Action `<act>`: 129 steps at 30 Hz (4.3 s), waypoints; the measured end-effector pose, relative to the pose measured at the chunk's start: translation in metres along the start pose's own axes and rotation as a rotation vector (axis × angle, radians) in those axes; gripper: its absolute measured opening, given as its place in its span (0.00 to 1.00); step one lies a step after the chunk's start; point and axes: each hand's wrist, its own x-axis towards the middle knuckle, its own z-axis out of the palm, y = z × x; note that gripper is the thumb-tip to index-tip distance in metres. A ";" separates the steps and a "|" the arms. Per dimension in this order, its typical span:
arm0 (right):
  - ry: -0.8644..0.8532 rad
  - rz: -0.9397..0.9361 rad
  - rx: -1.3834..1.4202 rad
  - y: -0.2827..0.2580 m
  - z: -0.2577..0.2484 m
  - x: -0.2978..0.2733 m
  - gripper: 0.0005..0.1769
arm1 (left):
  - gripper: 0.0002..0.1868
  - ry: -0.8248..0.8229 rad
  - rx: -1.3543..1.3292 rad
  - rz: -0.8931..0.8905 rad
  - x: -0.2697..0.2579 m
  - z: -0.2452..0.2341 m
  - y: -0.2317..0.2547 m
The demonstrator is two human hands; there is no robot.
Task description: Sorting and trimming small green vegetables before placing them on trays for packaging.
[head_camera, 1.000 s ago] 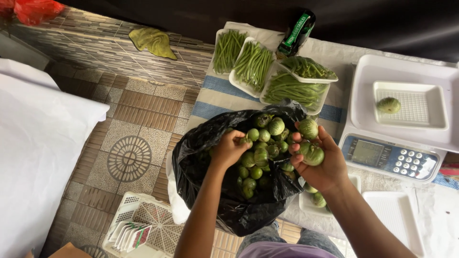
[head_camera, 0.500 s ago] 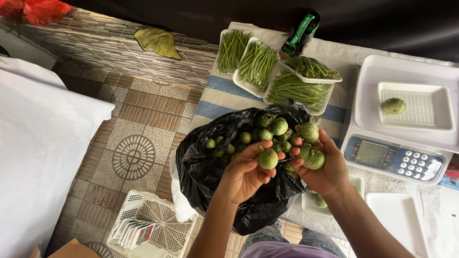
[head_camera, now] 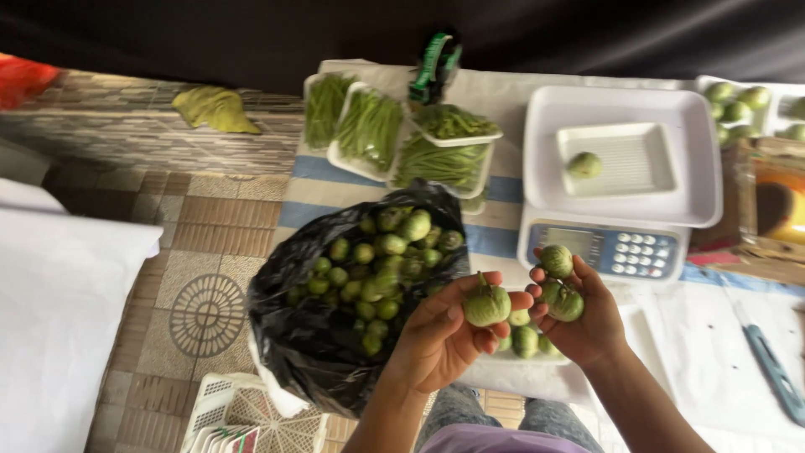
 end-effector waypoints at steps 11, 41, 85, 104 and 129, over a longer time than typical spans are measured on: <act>0.116 -0.054 0.014 -0.085 -0.067 -0.066 0.21 | 0.13 -0.002 -0.045 -0.064 0.050 0.024 -0.090; 0.651 -0.944 -2.182 -0.160 -0.289 -0.079 0.28 | 0.23 0.260 0.202 -0.221 0.158 -0.011 -0.289; 0.895 -0.652 -0.416 -0.288 -0.257 -0.214 0.17 | 0.28 0.111 0.716 -0.205 0.236 0.040 -0.493; 0.694 -0.738 -0.463 -0.284 -0.221 -0.229 0.15 | 0.29 -0.085 0.706 -0.220 0.251 0.026 -0.475; 0.665 -0.858 -0.658 -0.263 -0.209 -0.232 0.16 | 0.27 0.099 0.737 -0.217 0.254 0.034 -0.460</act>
